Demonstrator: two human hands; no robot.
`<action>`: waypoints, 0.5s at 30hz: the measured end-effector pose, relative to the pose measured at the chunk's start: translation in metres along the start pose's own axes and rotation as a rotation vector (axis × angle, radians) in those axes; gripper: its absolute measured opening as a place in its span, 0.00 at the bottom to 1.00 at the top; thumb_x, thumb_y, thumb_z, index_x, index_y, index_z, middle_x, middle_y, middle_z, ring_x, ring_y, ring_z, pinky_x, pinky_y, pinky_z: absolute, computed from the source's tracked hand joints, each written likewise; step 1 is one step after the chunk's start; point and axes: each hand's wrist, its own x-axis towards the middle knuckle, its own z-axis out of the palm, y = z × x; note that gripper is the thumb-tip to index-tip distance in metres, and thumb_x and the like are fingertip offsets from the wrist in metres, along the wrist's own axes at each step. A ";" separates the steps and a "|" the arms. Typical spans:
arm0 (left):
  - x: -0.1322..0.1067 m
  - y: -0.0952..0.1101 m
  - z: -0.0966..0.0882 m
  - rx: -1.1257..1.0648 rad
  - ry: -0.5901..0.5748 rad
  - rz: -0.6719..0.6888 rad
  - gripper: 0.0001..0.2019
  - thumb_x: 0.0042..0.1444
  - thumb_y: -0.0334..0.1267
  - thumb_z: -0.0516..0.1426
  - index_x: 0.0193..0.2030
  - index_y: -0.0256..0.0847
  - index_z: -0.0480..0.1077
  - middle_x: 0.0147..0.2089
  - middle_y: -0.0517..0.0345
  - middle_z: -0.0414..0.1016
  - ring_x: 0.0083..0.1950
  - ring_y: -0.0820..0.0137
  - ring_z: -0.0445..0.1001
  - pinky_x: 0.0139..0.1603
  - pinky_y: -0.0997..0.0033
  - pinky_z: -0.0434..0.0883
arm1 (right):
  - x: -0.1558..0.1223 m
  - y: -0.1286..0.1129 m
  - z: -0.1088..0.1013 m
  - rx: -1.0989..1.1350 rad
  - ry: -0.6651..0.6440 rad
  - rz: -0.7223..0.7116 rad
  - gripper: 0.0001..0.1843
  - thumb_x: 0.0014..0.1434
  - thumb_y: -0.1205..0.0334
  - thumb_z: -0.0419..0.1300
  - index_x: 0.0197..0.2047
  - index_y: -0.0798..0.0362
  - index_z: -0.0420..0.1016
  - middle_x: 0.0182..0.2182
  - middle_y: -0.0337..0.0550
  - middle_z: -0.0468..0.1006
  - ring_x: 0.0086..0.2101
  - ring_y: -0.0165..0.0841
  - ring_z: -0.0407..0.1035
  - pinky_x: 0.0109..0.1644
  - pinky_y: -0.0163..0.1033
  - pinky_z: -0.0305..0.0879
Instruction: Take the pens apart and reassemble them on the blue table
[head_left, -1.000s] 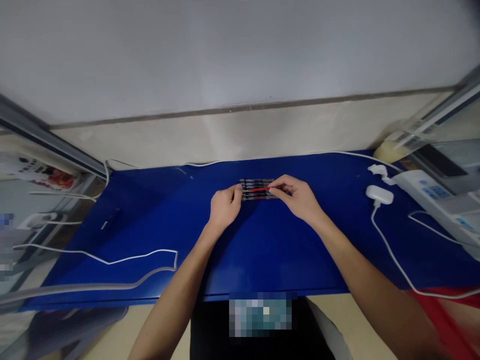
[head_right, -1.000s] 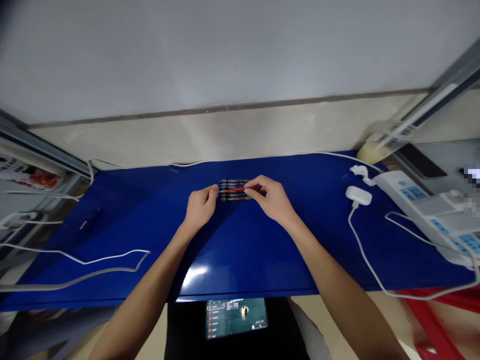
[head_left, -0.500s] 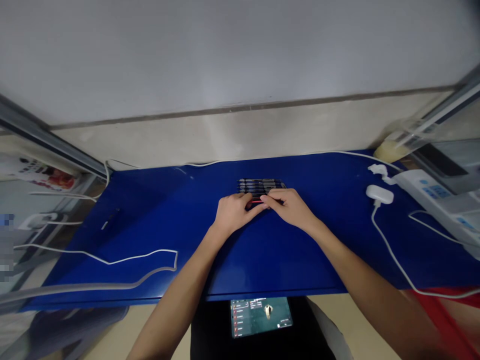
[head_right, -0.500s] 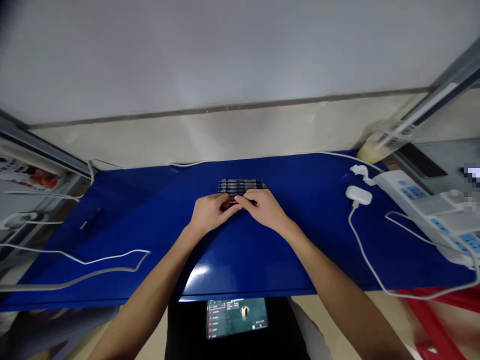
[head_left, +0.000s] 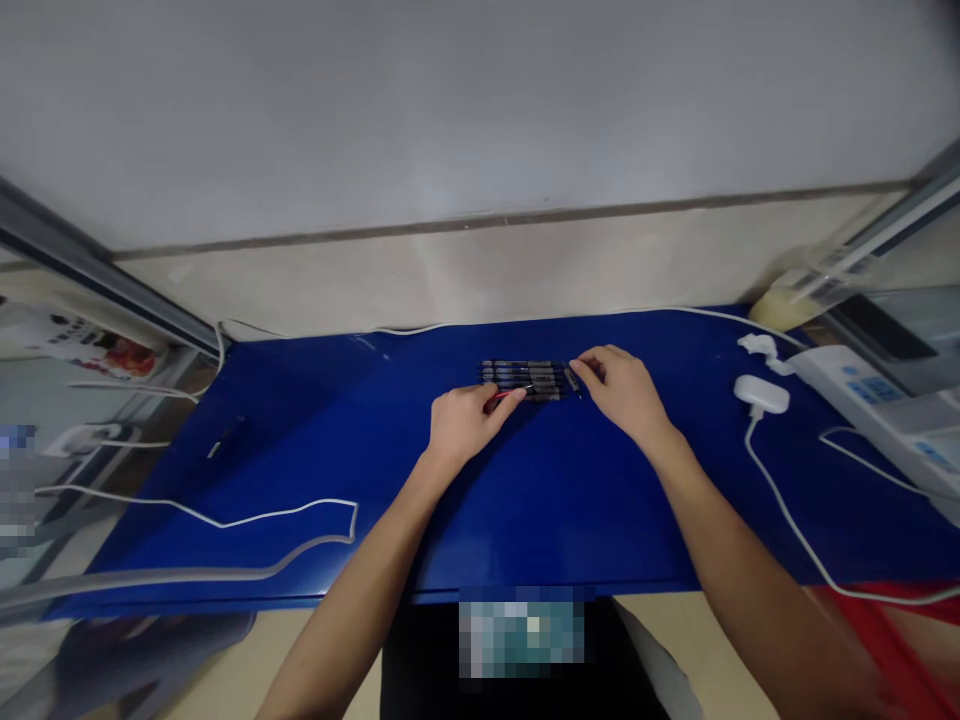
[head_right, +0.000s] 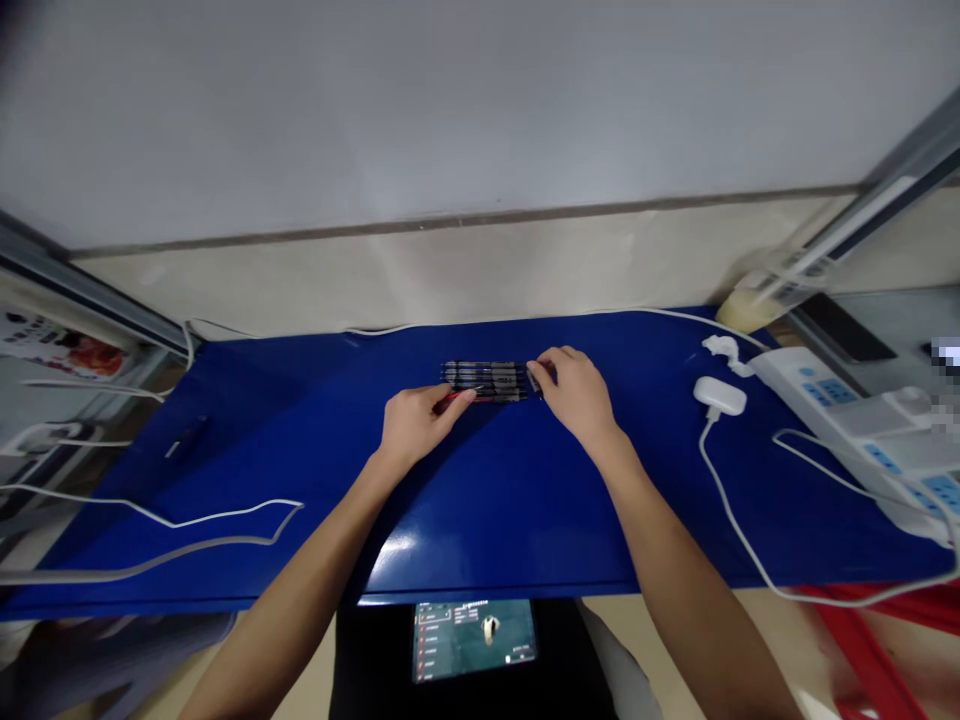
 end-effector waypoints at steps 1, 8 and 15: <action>0.000 0.000 0.000 -0.001 0.010 -0.006 0.30 0.64 0.63 0.48 0.24 0.41 0.69 0.23 0.58 0.72 0.24 0.73 0.65 0.27 0.70 0.49 | 0.001 0.007 0.000 -0.023 -0.008 0.014 0.12 0.65 0.53 0.58 0.37 0.52 0.78 0.34 0.49 0.77 0.35 0.41 0.71 0.41 0.46 0.67; 0.001 -0.003 0.001 -0.008 0.048 -0.022 0.30 0.65 0.63 0.47 0.22 0.40 0.67 0.22 0.60 0.71 0.23 0.74 0.65 0.26 0.72 0.49 | -0.002 0.020 0.004 -0.210 -0.157 0.059 0.26 0.54 0.51 0.70 0.52 0.54 0.76 0.45 0.54 0.75 0.47 0.50 0.69 0.50 0.52 0.67; 0.001 -0.004 0.001 -0.003 0.031 -0.040 0.30 0.64 0.63 0.47 0.23 0.41 0.66 0.22 0.60 0.72 0.23 0.74 0.65 0.26 0.71 0.49 | -0.003 0.012 0.002 -0.175 -0.218 0.103 0.05 0.58 0.61 0.64 0.34 0.53 0.74 0.36 0.49 0.77 0.40 0.45 0.72 0.43 0.47 0.68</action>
